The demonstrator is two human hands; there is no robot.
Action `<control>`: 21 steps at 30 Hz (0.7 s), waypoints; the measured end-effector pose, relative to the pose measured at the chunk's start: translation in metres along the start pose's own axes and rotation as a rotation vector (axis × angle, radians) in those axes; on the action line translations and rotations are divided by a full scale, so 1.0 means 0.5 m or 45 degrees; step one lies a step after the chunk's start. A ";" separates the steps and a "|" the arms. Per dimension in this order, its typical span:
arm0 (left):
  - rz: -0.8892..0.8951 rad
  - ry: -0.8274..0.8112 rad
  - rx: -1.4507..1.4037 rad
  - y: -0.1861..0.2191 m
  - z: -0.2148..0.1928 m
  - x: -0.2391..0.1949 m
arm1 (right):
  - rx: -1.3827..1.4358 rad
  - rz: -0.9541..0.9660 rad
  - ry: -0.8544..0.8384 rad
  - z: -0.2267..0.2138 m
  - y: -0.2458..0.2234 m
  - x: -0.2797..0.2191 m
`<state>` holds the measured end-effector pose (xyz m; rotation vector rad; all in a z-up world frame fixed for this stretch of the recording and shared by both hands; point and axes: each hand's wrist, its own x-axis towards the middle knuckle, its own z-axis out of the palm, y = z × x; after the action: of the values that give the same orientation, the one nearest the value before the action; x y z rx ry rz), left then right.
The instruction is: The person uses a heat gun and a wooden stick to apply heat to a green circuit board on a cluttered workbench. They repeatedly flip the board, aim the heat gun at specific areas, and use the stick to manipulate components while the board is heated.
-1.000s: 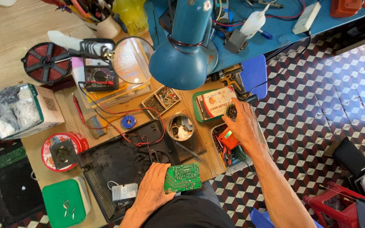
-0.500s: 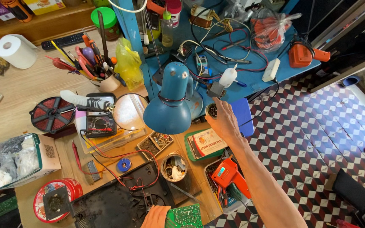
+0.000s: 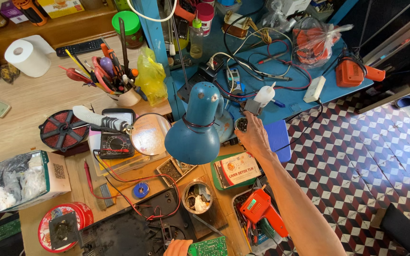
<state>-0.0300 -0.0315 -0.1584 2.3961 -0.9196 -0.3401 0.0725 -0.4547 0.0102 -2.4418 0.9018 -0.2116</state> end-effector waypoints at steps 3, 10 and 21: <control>-0.043 -0.039 0.000 0.016 -0.007 -0.004 | -0.008 0.039 -0.036 -0.007 -0.010 0.005; 0.054 -0.519 -0.220 0.062 -0.170 -0.010 | 0.058 0.041 0.058 -0.034 0.000 -0.088; -0.036 -0.448 -0.305 0.136 -0.254 -0.020 | -0.742 -0.738 -0.586 0.056 0.064 -0.181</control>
<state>-0.0217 -0.0160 -0.0153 2.1664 -0.9346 -0.8542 -0.0060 -0.4056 -0.0273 -3.0416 0.0269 0.4643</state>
